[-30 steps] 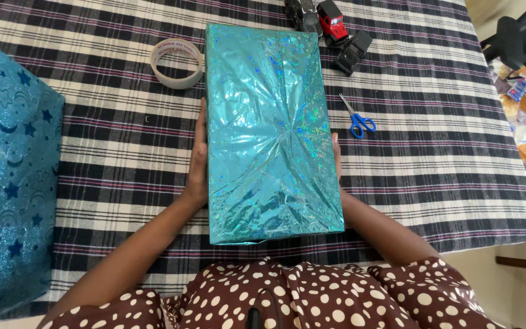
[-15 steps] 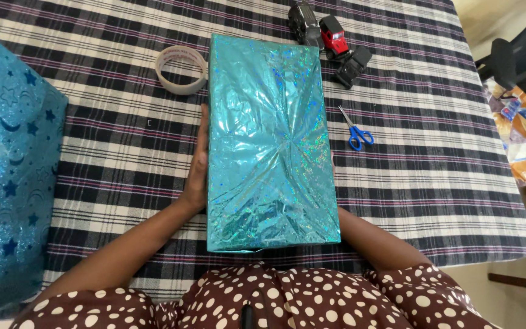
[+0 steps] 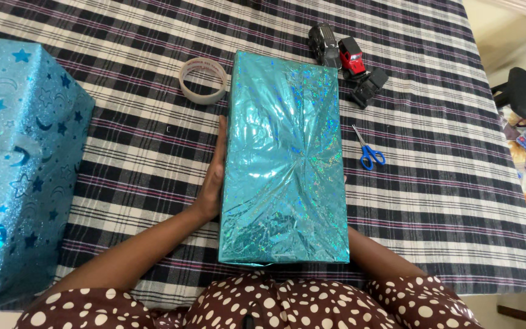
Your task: The person wraps a rectangular box with teal holographic wrapping paper, folds the edges, and secures them with clear tape. They then place the wrapped gift on top of another wrapped gift and open a cardboard box containing toy cars.
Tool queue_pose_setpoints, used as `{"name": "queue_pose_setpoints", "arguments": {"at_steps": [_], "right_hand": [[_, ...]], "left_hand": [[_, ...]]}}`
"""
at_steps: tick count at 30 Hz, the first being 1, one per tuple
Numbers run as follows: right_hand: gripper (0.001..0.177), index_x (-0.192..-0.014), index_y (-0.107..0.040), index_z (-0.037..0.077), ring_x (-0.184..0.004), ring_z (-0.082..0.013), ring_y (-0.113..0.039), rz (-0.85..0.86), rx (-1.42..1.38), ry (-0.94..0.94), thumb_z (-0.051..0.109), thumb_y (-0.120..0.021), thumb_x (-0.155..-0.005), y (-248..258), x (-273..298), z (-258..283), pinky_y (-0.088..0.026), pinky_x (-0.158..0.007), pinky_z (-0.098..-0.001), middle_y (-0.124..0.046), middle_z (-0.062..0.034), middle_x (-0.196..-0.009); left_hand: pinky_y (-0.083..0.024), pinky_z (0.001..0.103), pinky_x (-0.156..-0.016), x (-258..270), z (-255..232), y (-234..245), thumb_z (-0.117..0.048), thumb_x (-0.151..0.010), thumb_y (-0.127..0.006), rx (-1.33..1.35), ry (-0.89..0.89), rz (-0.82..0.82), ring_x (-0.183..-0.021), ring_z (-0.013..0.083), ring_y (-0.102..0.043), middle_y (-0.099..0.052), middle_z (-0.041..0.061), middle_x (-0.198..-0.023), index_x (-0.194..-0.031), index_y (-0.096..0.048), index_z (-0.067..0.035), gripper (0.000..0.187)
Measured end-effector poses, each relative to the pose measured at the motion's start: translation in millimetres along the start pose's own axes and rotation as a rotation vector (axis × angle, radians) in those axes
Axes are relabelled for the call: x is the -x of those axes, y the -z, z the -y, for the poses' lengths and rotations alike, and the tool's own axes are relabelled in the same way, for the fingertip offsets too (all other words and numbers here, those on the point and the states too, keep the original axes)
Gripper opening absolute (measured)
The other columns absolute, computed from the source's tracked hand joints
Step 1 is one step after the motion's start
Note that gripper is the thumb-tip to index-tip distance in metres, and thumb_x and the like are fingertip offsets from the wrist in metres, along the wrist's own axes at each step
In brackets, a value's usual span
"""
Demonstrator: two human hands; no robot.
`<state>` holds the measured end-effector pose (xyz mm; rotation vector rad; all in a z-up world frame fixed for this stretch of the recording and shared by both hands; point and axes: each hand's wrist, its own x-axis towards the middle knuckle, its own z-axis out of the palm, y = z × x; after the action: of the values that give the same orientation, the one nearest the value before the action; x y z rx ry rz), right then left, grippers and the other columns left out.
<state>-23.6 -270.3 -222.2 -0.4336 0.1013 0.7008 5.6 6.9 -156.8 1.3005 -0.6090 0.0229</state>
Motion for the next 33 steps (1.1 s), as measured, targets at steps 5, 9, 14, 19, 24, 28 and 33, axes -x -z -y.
{"name": "queue_pose_setpoints", "arguments": {"at_steps": [5,9,14,19,24,28,33], "right_hand": [[0.097,-0.154,-0.043,0.009,-0.130,-0.0368,-0.053,-0.003,0.001,0.009,0.080,-0.045,-0.088,5.7,-1.8,2.1,-0.044,-0.108,-0.0579,-0.051,-0.0171,-0.146],[0.097,-0.154,-0.043,0.009,-0.129,-0.0359,-0.054,-0.028,-0.013,0.018,0.080,-0.046,-0.088,12.5,11.1,-4.6,-0.044,-0.108,-0.0567,-0.052,-0.0166,-0.145],[0.096,-0.153,-0.044,0.008,-0.128,-0.0348,-0.055,-0.040,0.009,0.028,0.079,-0.047,-0.088,15.6,18.7,-1.5,-0.045,-0.107,-0.0551,-0.054,-0.0160,-0.143],[0.096,-0.152,-0.045,0.008,-0.126,-0.0337,-0.056,-0.046,0.035,0.061,0.079,-0.048,-0.088,13.3,20.8,7.0,-0.046,-0.107,-0.0536,-0.056,-0.0154,-0.142],[0.096,-0.151,-0.046,0.007,-0.125,-0.0326,-0.057,-0.048,0.067,0.103,0.079,-0.049,-0.088,16.3,15.0,14.5,-0.047,-0.106,-0.0521,-0.057,-0.0147,-0.140],[0.095,-0.151,-0.046,0.007,-0.124,-0.0317,-0.057,-0.068,0.097,0.148,0.078,-0.049,-0.088,37.8,14.9,27.0,-0.048,-0.106,-0.0508,-0.058,-0.0142,-0.138],[0.095,-0.150,-0.047,0.006,-0.122,-0.0306,-0.058,-0.197,0.262,0.371,0.078,-0.050,-0.087,65.9,31.8,62.1,-0.048,-0.105,-0.0493,-0.060,-0.0136,-0.137]], "left_hand": [[-0.005,0.052,-0.136,-1.6,-2.0,-3.2,-0.079,-0.101,-0.027,0.014,-0.020,-0.006,-0.167,0.0342,0.011,0.018,0.018,-0.177,-0.165,0.014,-0.005,0.106],[-0.007,0.054,-0.137,-0.1,-9.8,-7.1,-0.079,-0.101,-0.030,0.064,-0.034,0.010,-0.168,0.0358,0.003,0.016,0.019,-0.177,-0.165,0.014,-0.006,0.107],[-0.012,0.055,-0.140,-11.4,-26.4,-4.0,-0.086,-0.097,-0.032,0.022,-0.137,0.044,-0.170,0.0348,0.003,0.017,0.019,-0.178,-0.166,0.015,-0.006,0.116],[-0.012,0.053,-0.141,-25.9,-38.6,-0.9,-0.088,-0.096,-0.032,0.002,-0.159,0.039,-0.169,0.0341,-0.001,0.012,0.020,-0.180,-0.167,0.011,-0.004,0.119],[-0.013,0.051,-0.141,-35.0,-40.2,-2.4,-0.087,-0.096,-0.033,0.008,-0.184,0.026,-0.169,0.0325,-0.003,0.011,0.020,-0.180,-0.167,0.010,-0.003,0.118],[-0.010,0.051,-0.140,-35.6,-39.5,-0.1,-0.088,-0.095,-0.035,0.016,-0.152,0.047,-0.169,0.0331,-0.002,0.009,0.021,-0.180,-0.167,0.010,-0.003,0.120],[-0.004,0.052,-0.142,-49.9,-38.5,9.7,-0.091,-0.093,-0.028,-0.133,-0.132,0.092,-0.168,0.0330,0.005,0.012,0.019,-0.180,-0.168,0.009,-0.003,0.121]]}}
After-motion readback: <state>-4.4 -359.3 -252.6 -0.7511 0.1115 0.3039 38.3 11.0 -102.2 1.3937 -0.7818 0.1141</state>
